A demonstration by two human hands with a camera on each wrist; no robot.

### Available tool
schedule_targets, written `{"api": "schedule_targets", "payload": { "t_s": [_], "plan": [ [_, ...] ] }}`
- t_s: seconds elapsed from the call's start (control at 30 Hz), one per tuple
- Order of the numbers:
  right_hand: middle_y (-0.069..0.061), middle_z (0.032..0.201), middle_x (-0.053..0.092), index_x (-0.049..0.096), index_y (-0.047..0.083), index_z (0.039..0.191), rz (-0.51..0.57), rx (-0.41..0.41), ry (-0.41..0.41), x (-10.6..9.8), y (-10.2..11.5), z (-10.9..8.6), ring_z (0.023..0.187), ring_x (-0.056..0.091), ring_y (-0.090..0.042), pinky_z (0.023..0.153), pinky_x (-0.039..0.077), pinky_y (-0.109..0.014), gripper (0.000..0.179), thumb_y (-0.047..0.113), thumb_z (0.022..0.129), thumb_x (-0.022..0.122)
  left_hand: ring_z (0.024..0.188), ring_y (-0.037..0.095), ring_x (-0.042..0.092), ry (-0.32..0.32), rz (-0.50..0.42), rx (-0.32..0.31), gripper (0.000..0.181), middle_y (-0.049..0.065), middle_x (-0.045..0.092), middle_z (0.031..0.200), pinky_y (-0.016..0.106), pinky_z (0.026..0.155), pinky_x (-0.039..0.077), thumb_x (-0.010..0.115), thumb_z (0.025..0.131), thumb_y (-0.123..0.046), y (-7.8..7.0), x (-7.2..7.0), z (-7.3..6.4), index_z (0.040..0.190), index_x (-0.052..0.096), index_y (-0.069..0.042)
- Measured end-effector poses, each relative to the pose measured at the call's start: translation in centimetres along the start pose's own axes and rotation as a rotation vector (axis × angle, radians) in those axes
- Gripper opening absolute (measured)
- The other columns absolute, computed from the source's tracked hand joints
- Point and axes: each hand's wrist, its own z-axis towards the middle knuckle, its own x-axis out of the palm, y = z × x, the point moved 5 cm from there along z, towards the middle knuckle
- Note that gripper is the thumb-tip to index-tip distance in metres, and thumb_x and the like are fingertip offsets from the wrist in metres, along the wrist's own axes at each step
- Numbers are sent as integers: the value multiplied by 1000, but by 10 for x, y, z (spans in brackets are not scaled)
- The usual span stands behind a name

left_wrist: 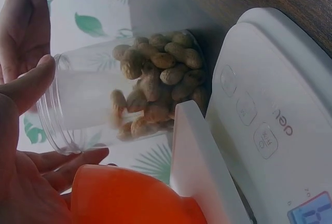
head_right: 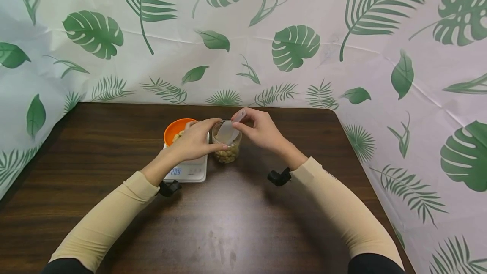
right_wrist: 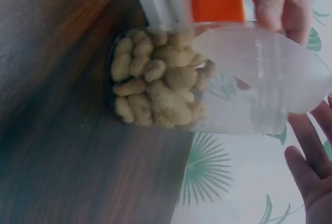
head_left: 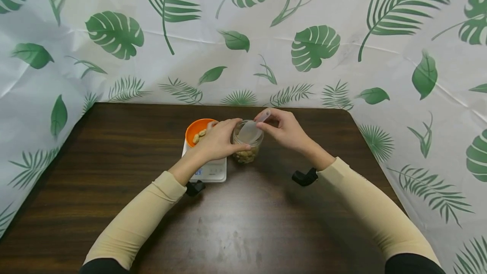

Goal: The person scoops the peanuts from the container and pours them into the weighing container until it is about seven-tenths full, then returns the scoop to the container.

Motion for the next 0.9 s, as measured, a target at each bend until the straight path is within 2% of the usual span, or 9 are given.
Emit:
{"api": "schedule_targets", "payload": {
  "t_s": [0.2, 0.3, 0.4, 0.53, 0.63, 0.8, 0.9],
  "plan": [
    [-17, 105, 70, 69, -7, 110, -4, -1, 17, 3, 15, 3, 94, 69, -34, 80, 57, -44, 15, -6, 95, 69, 128, 29, 54, 1, -15, 1, 86, 9, 57, 145, 63, 107, 27, 74, 90, -57, 1, -2, -1, 153, 46, -5],
    [-17, 102, 70, 69, -9, 108, -17, 21, 11, 1, 30, 2, 90, 69, -32, 78, 56, -37, 13, -5, 96, 68, 128, 29, 54, 3, -18, 1, 87, 9, 57, 145, 63, 107, 27, 74, 89, -57, 2, -2, -1, 153, 46, -6],
    [-16, 100, 70, 69, -8, 109, -12, 73, 2, -3, 36, -1, 83, 66, -27, 72, 52, -30, 12, -3, 98, 66, 129, 29, 54, 10, -22, 2, 87, 9, 56, 146, 64, 108, 26, 73, 90, -58, 2, -1, -1, 153, 45, -5],
    [-11, 99, 70, 71, -1, 111, 43, 119, -30, -5, 6, -6, 76, 60, -36, 66, 49, -29, 13, 4, 100, 66, 131, 29, 53, 17, -28, 5, 89, 10, 55, 148, 64, 108, 26, 73, 90, -59, 1, -1, -1, 154, 44, -4],
    [-9, 99, 70, 72, 2, 112, 77, 106, -63, -5, -12, -8, 75, 58, -40, 65, 48, -28, 13, 6, 100, 68, 132, 29, 52, 18, -24, 3, 89, 10, 54, 148, 64, 108, 26, 73, 90, -59, 1, -1, -1, 154, 44, -4],
    [-13, 99, 68, 71, 0, 113, 121, 91, -125, -8, -14, -12, 71, 55, -30, 62, 44, -28, 14, 4, 100, 66, 131, 28, 52, 18, -11, -2, 89, 9, 55, 148, 63, 107, 27, 73, 90, -59, 1, -1, -1, 154, 44, -5],
    [-14, 101, 68, 70, -2, 114, 151, 99, -154, -8, -17, -14, 71, 55, -20, 62, 44, -27, 15, 3, 101, 64, 130, 27, 53, 15, -8, -4, 87, 8, 56, 147, 62, 106, 28, 73, 89, -58, 1, -2, -1, 153, 45, -6]
  ]
}}
